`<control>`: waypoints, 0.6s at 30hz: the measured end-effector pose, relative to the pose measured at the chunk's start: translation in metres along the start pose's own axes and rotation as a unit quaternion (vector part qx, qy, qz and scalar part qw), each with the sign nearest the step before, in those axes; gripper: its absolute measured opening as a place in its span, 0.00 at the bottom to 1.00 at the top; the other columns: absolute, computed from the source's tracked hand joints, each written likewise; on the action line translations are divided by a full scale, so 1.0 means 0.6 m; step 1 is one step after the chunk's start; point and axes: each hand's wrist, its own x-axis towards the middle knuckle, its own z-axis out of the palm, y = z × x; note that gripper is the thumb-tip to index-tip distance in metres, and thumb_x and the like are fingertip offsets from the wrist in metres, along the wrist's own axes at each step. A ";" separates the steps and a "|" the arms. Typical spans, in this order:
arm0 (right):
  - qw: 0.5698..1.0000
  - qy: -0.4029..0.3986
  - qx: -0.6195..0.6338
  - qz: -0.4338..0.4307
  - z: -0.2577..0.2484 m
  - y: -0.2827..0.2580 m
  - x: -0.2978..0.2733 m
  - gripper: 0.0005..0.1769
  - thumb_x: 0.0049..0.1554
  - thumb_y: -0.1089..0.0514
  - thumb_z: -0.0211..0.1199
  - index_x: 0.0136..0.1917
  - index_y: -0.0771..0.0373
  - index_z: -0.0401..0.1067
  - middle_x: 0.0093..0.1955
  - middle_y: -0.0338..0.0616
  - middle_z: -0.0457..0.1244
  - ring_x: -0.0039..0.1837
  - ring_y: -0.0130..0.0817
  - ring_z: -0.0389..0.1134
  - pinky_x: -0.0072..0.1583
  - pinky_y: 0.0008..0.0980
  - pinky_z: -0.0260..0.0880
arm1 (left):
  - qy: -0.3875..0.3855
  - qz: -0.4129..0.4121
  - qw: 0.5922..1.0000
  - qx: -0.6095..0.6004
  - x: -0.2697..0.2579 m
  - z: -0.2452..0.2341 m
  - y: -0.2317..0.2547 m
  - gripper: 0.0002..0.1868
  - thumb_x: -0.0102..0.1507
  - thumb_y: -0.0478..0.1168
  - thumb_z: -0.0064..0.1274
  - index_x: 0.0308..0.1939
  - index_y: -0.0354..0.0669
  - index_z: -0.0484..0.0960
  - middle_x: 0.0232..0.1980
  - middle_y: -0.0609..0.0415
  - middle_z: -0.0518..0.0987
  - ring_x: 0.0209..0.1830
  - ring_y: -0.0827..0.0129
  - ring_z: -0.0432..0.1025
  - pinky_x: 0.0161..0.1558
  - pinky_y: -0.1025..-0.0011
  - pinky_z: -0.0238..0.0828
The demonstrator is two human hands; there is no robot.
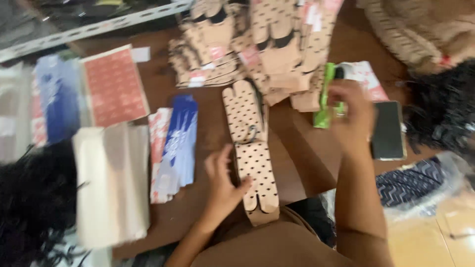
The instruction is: Attaching cardboard tags to pairs of socks and stacking them on a work table
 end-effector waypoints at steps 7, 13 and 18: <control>0.840 0.110 -0.511 0.144 -0.041 0.246 -0.229 0.21 0.40 0.44 0.85 0.39 0.55 0.79 0.36 0.47 0.64 0.39 0.48 0.68 0.46 0.41 0.70 | -0.045 -0.097 0.994 -0.014 0.047 -0.003 -0.009 0.49 0.61 0.49 0.60 0.79 0.33 0.52 0.62 0.22 0.66 0.62 0.30 0.66 0.57 0.37 0.67; 0.854 0.042 -0.432 0.288 -0.069 0.267 -0.240 0.19 0.41 0.55 0.76 0.48 0.53 0.81 0.32 0.37 0.64 0.39 0.44 0.69 0.47 0.41 0.71 | 0.045 -0.053 0.995 -0.065 0.072 0.000 0.027 0.40 0.62 0.43 0.61 0.75 0.41 0.60 0.57 0.30 0.75 0.61 0.36 0.71 0.62 0.43 0.64; 0.861 0.027 -0.411 0.300 -0.074 0.215 -0.203 0.11 0.51 0.53 0.70 0.49 0.50 0.84 0.34 0.43 0.68 0.40 0.46 0.71 0.43 0.44 0.68 | -0.004 -0.121 0.989 -0.090 0.075 -0.007 -0.020 0.46 0.61 0.43 0.60 0.78 0.43 0.51 0.72 0.36 0.63 0.60 0.46 0.70 0.54 0.54 0.74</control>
